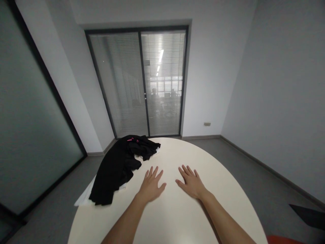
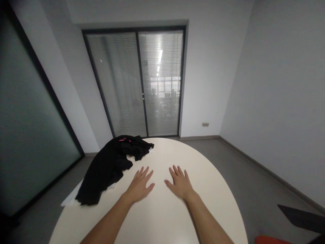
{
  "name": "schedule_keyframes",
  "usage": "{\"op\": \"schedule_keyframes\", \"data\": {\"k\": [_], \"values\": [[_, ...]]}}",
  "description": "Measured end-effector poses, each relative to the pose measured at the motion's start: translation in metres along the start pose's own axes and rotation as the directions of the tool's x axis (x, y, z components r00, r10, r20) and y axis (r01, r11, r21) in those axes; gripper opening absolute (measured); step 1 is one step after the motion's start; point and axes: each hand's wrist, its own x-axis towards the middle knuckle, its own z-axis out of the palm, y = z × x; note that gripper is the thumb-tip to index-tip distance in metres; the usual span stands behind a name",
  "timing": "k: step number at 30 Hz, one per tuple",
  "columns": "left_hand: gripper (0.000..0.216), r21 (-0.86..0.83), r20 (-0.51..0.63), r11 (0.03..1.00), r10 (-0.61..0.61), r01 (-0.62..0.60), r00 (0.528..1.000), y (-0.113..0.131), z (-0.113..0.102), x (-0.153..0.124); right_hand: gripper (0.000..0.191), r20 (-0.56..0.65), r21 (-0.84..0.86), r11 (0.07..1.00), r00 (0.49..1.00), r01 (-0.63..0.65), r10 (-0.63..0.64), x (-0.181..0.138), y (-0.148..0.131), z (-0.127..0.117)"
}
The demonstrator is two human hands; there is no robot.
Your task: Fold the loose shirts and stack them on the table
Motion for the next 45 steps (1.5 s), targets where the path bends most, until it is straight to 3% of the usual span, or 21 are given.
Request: {"op": "schedule_keyframes", "data": {"k": [18,22,25,28,32,34,36,38,42,45], "values": [[0.068,-0.01,0.007,1.0,-0.021,0.021,1.0,0.003,-0.002,-0.001,0.082,0.001,0.011,1.0,1.0,0.001,-0.001,-0.003,-0.002,-0.004],[0.068,-0.022,-0.026,1.0,-0.021,0.021,0.999,0.002,0.002,0.001,0.082,0.003,0.007,1.0,1.0,-0.002,0.002,-0.002,-0.001,-0.003],[0.062,-0.018,-0.121,0.997,-0.078,0.076,0.99,0.0,-0.002,0.006,0.082,0.001,0.003,1.0,1.0,-0.002,0.002,-0.001,0.0,-0.001],[0.053,0.019,-0.327,0.977,-0.194,0.212,0.925,-0.011,-0.019,0.011,0.081,0.004,0.0,1.0,1.0,-0.002,0.002,-0.001,0.001,-0.001],[0.051,0.065,-0.587,0.868,-0.366,0.493,0.722,-0.043,-0.052,0.006,0.081,0.006,0.004,1.0,1.0,0.001,-0.001,-0.002,0.0,-0.003],[0.056,0.068,-0.646,0.783,-0.438,0.618,0.625,-0.062,-0.063,0.001,0.081,0.007,0.006,1.0,1.0,0.0,0.0,-0.003,-0.002,-0.004],[0.061,0.068,-0.657,0.705,-0.501,0.706,0.564,-0.08,-0.067,-0.005,0.082,0.01,0.011,1.0,1.0,0.003,-0.003,-0.003,-0.002,-0.005],[0.058,0.072,-0.644,0.683,-0.525,0.727,0.557,-0.094,-0.068,-0.009,0.082,0.009,0.014,1.0,1.0,0.008,-0.008,-0.004,-0.002,-0.005],[0.038,0.062,-0.62,0.726,-0.51,0.685,0.596,-0.109,-0.071,-0.016,0.081,0.006,0.012,1.0,1.0,0.007,-0.007,-0.003,-0.001,-0.003],[0.035,0.022,-0.636,0.737,-0.511,0.676,0.578,-0.111,-0.08,-0.018,0.081,0.001,0.016,1.0,1.0,0.013,-0.013,-0.002,0.001,-0.002]]}}
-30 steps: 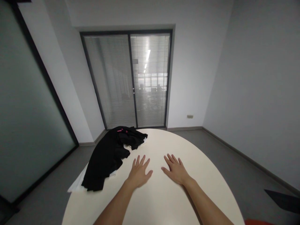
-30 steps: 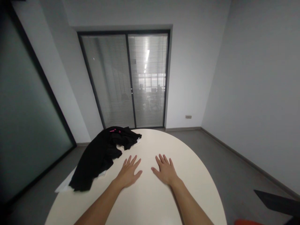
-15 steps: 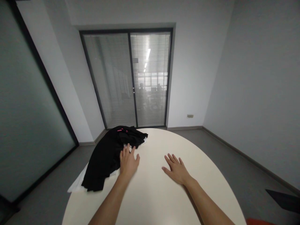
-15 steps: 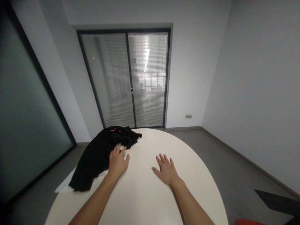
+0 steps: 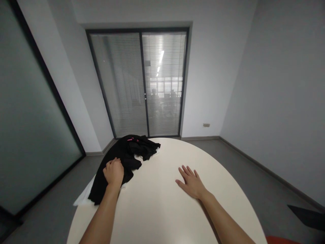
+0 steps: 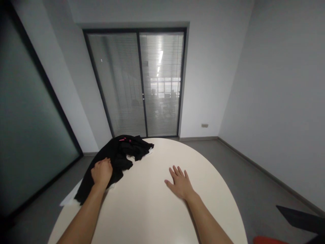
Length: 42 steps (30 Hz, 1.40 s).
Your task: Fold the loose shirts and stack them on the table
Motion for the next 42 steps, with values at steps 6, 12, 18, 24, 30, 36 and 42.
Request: {"op": "schedule_keyframes", "data": {"k": [6,12,18,24,30,36,42], "values": [[0.037,-0.17,-0.141,0.983,0.044,-0.068,0.989,0.02,-0.02,0.008,0.082,-0.014,0.003,1.0,1.0,0.001,-0.001,0.0,0.001,0.001],[0.033,-0.598,-0.131,0.779,0.136,-0.187,0.982,0.067,-0.039,-0.008,0.081,-0.025,0.012,1.0,1.0,0.01,-0.01,0.001,0.002,0.003],[0.03,-0.759,0.027,0.619,0.34,-0.203,0.94,0.099,-0.064,-0.035,0.081,-0.019,0.014,1.0,1.0,0.002,-0.002,0.001,0.001,0.002],[0.028,-0.79,0.263,0.562,0.671,-0.245,0.694,0.113,-0.082,-0.056,0.08,-0.026,0.016,1.0,1.0,-0.003,0.003,-0.001,-0.002,0.0],[0.041,-0.801,0.512,0.571,0.809,-0.181,0.287,0.111,-0.066,-0.067,0.079,-0.021,0.025,1.0,1.0,-0.003,0.004,-0.002,-0.003,-0.002],[0.04,-0.4,0.099,0.882,0.31,-0.247,0.946,0.079,-0.029,-0.03,0.079,-0.024,0.036,0.999,1.0,0.003,-0.002,-0.002,-0.002,-0.003],[0.046,-0.373,0.218,0.927,0.139,-0.049,0.966,0.039,0.016,0.0,0.079,-0.03,0.06,0.998,0.999,0.017,-0.016,-0.002,0.001,-0.002]]}}
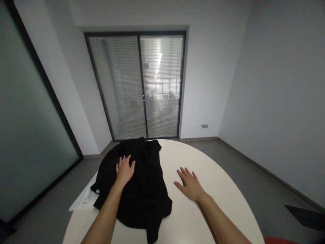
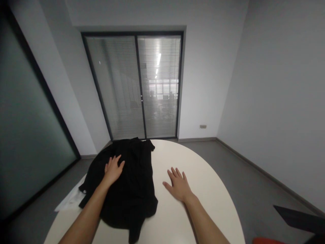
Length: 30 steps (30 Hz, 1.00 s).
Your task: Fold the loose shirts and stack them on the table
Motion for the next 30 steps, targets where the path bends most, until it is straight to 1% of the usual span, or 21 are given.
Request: {"op": "schedule_keyframes", "data": {"k": [2,5,7,8,10,11,12,14,15,17,19,20,21,22,23,24,26,27,28,29,30], "values": [[0.041,-0.021,0.024,0.998,0.052,-0.052,0.998,-0.003,0.007,0.002,0.078,-0.003,0.006,1.0,1.0,0.001,-0.001,0.0,0.001,0.001],[0.041,-0.054,0.027,0.984,0.169,-0.167,0.985,0.01,0.01,-0.004,0.077,-0.013,0.014,1.0,1.0,0.004,-0.004,0.0,0.002,0.002],[0.041,-0.074,0.008,0.952,0.298,-0.296,0.955,0.025,0.007,-0.012,0.077,-0.024,0.021,1.0,1.0,0.008,-0.007,0.001,0.002,0.004],[0.041,-0.082,-0.004,0.922,0.379,-0.378,0.925,0.035,0.004,-0.018,0.075,-0.033,0.03,1.0,0.999,0.007,-0.006,0.002,0.003,0.004],[0.041,-0.108,-0.009,0.837,0.539,-0.537,0.842,0.054,-0.002,-0.031,0.068,-0.08,0.07,0.998,0.997,-0.001,0.007,0.003,0.004,0.005],[0.04,-0.134,0.026,0.784,0.614,-0.606,0.789,0.064,-0.004,-0.039,0.064,-0.118,0.103,0.995,0.993,-0.005,0.017,0.005,0.004,0.006],[0.04,-0.171,0.07,0.728,0.681,-0.664,0.729,0.074,-0.006,-0.047,0.06,-0.165,0.146,0.989,0.986,-0.003,0.027,0.006,0.005,0.005],[0.04,-0.262,0.186,0.61,0.792,-0.748,0.581,0.091,-0.007,-0.065,0.056,-0.28,0.25,0.968,0.959,0.027,0.046,0.007,0.004,0.003],[0.039,-0.309,0.232,0.566,0.824,-0.764,0.517,0.098,-0.007,-0.074,0.055,-0.338,0.301,0.952,0.94,0.058,0.05,0.007,0.003,0.001],[0.035,-0.4,0.317,0.516,0.853,-0.757,0.414,0.11,-0.003,-0.091,0.055,-0.434,0.373,0.917,0.9,0.144,0.035,0.006,0.0,-0.004],[0.03,-0.468,0.38,0.5,0.858,-0.729,0.345,0.119,0.0,-0.103,0.055,-0.478,0.392,0.887,0.878,0.243,-0.029,0.003,-0.005,-0.008],[0.028,-0.488,0.398,0.503,0.856,-0.713,0.331,0.122,-0.001,-0.106,0.054,-0.475,0.388,0.876,0.876,0.288,-0.078,0.001,-0.007,-0.009],[0.027,-0.495,0.405,0.514,0.85,-0.7,0.338,0.125,-0.002,-0.108,0.053,-0.458,0.381,0.865,0.879,0.325,-0.129,0.0,-0.01,-0.01],[0.026,-0.486,0.402,0.534,0.839,-0.691,0.366,0.127,-0.005,-0.107,0.053,-0.431,0.374,0.858,0.885,0.352,-0.176,-0.001,-0.012,-0.01],[0.027,-0.459,0.389,0.566,0.821,-0.685,0.417,0.127,-0.008,-0.105,0.052,-0.401,0.368,0.854,0.892,0.367,-0.211,-0.002,-0.014,-0.009],[0.027,-0.406,0.367,0.612,0.79,-0.679,0.492,0.126,-0.012,-0.102,0.051,-0.373,0.362,0.856,0.899,0.37,-0.231,-0.002,-0.016,-0.007],[0.029,-0.22,0.295,0.749,0.662,-0.626,0.689,0.121,-0.017,-0.093,0.047,-0.325,0.355,0.869,0.917,0.346,-0.233,-0.002,-0.02,-0.004],[0.033,-0.101,0.248,0.826,0.56,-0.554,0.79,0.116,-0.018,-0.088,0.044,-0.305,0.354,0.876,0.926,0.326,-0.222,-0.002,-0.021,-0.003],[0.04,0.011,0.209,0.889,0.446,-0.458,0.87,0.11,-0.017,-0.083,0.04,-0.284,0.356,0.883,0.935,0.307,-0.211,-0.002,-0.022,-0.003],[0.048,0.098,0.19,0.928,0.336,-0.358,0.923,0.104,-0.016,-0.078,0.036,-0.265,0.359,0.888,0.943,0.289,-0.2,-0.002,-0.023,-0.002],[0.055,0.145,0.2,0.948,0.254,-0.285,0.946,0.098,-0.014,-0.074,0.034,-0.25,0.362,0.891,0.949,0.275,-0.191,-0.002,-0.024,-0.003]]}}
